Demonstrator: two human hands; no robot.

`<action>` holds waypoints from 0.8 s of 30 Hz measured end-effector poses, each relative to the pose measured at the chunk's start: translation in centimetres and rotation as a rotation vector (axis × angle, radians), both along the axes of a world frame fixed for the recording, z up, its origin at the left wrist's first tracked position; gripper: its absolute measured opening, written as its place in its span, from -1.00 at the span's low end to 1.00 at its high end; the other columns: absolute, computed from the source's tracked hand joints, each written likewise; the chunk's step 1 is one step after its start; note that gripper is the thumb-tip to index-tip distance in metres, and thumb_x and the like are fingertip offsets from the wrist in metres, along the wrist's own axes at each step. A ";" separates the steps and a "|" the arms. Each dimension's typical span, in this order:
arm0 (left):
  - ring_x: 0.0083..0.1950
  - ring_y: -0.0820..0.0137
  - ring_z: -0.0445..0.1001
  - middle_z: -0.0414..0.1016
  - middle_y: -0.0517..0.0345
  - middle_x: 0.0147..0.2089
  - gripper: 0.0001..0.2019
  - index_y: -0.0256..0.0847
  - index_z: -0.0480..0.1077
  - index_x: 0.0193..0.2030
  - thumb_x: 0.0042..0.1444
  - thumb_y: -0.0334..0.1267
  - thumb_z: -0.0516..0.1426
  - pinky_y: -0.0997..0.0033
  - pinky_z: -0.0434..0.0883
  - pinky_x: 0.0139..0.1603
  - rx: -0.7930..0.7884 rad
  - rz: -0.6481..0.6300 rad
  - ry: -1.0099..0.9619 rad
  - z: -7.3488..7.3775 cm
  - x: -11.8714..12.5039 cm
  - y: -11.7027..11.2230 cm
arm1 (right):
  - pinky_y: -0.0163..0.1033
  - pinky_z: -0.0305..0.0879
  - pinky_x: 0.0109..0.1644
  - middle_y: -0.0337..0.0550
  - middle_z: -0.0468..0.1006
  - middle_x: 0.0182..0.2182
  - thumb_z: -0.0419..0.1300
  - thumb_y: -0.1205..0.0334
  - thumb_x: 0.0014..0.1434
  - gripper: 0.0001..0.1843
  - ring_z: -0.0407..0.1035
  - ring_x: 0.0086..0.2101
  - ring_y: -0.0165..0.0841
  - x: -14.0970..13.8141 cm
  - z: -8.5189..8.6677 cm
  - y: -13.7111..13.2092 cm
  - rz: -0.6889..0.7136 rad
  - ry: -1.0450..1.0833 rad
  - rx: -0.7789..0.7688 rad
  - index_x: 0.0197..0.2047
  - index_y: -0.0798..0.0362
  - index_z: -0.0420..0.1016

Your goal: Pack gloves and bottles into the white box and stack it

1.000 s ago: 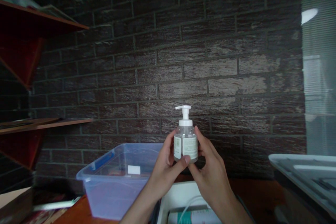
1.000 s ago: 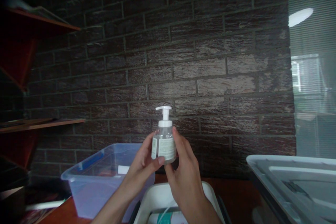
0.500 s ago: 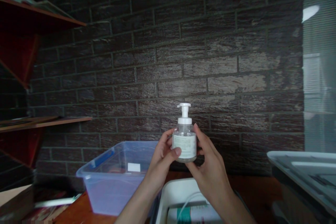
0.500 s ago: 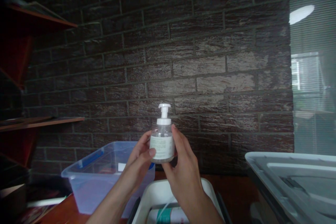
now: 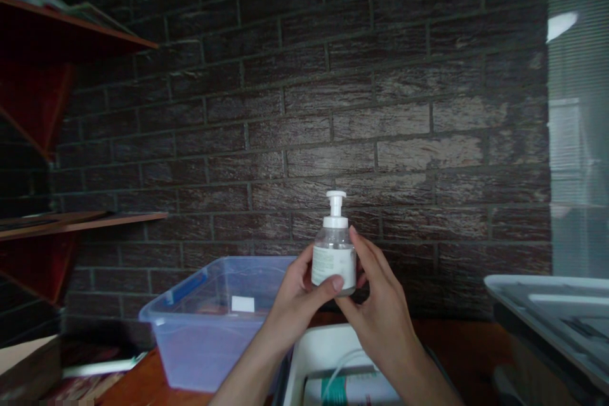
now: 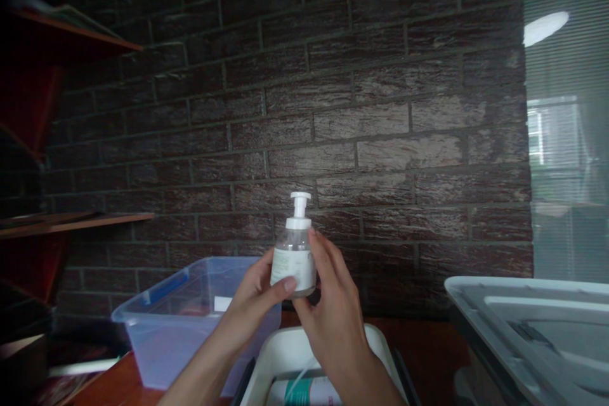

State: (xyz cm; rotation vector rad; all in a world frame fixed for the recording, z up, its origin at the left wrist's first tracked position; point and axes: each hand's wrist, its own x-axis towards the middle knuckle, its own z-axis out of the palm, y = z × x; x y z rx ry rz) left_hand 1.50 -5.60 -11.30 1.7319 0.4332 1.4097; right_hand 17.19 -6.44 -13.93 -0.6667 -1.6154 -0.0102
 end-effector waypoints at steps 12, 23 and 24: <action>0.16 0.02 0.52 0.57 -0.09 0.15 -0.40 -0.19 0.36 0.29 0.11 -0.13 0.29 0.17 0.41 0.14 -0.082 -0.090 -0.103 -0.4 -0.3 0.5 | 0.02 0.53 0.13 -0.02 0.26 0.39 0.28 0.31 0.23 -0.09 0.39 0.19 -0.06 -0.2 -0.1 0.1 0.006 0.009 -0.011 0.54 -0.16 0.01; 0.09 0.12 0.54 0.60 0.00 0.09 -0.43 -0.15 0.39 0.28 0.13 -0.17 0.34 0.23 0.40 0.15 -0.090 -0.069 -0.017 0.2 0.1 -0.6 | 0.00 0.43 0.27 -0.08 0.22 0.40 0.25 0.33 0.26 -0.15 0.29 0.29 -0.10 -0.2 -0.3 0.1 0.003 -0.009 -0.002 0.52 -0.20 0.06; 0.05 0.16 0.55 0.61 0.01 0.05 -0.43 -0.15 0.39 0.26 0.12 -0.18 0.36 0.26 0.41 0.10 -0.092 -0.062 0.000 0.3 0.2 -0.7 | 0.01 0.41 0.29 -0.09 0.21 0.41 0.24 0.35 0.25 -0.14 0.27 0.31 -0.10 -0.3 -0.4 0.2 -0.006 -0.021 -0.010 0.52 -0.21 0.05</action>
